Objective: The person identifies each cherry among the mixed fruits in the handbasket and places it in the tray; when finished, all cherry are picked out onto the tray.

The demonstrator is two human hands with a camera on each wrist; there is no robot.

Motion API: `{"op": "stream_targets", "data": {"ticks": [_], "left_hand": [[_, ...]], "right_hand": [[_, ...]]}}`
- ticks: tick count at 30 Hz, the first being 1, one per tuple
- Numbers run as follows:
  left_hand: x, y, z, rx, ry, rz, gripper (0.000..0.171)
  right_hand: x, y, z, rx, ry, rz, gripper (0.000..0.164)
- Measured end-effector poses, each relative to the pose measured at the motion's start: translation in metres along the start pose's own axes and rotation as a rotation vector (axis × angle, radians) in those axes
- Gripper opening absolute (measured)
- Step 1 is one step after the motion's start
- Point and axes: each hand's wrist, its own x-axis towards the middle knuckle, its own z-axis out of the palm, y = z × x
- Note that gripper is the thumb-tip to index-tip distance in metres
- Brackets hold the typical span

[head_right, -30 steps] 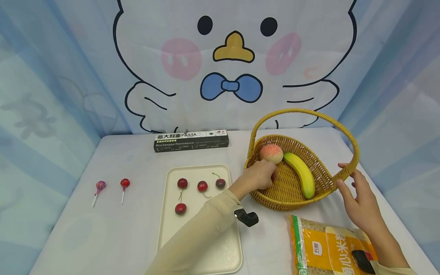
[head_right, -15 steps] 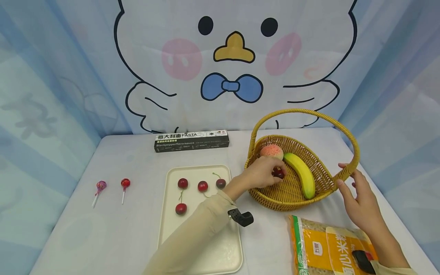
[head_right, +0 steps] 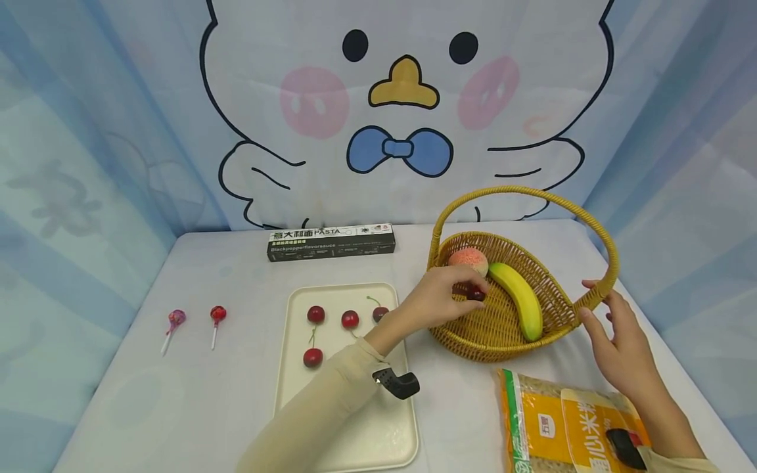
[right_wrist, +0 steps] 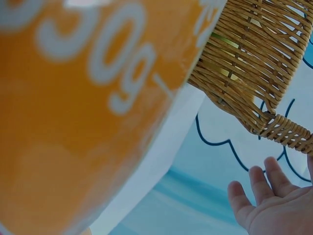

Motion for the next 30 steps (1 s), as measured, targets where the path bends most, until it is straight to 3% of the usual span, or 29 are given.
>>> {"op": "stream_targets", "data": {"ticks": [5, 15, 24, 30], "left_hand": [[-0.021, -0.006, -0.013, -0.042, 0.072, -0.012, 0.024], [-0.063, -0.022, -0.037, -0.151, 0.202, 0.046, 0.022], [-0.094, -0.024, -0.054, -0.118, 0.290, 0.105, 0.022], [-0.126, -0.027, -0.067, -0.067, 0.320, 0.070, 0.018]], "right_hand": [[-0.001, 0.000, 0.002, -0.001, -0.001, -0.005, 0.055], [-0.001, 0.001, 0.001, -0.025, -0.010, 0.002, 0.055], [0.000, -0.002, 0.004, -0.050, -0.001, 0.030, 0.054], [-0.002, -0.003, 0.005, -0.058, 0.001, 0.030, 0.054]]}}
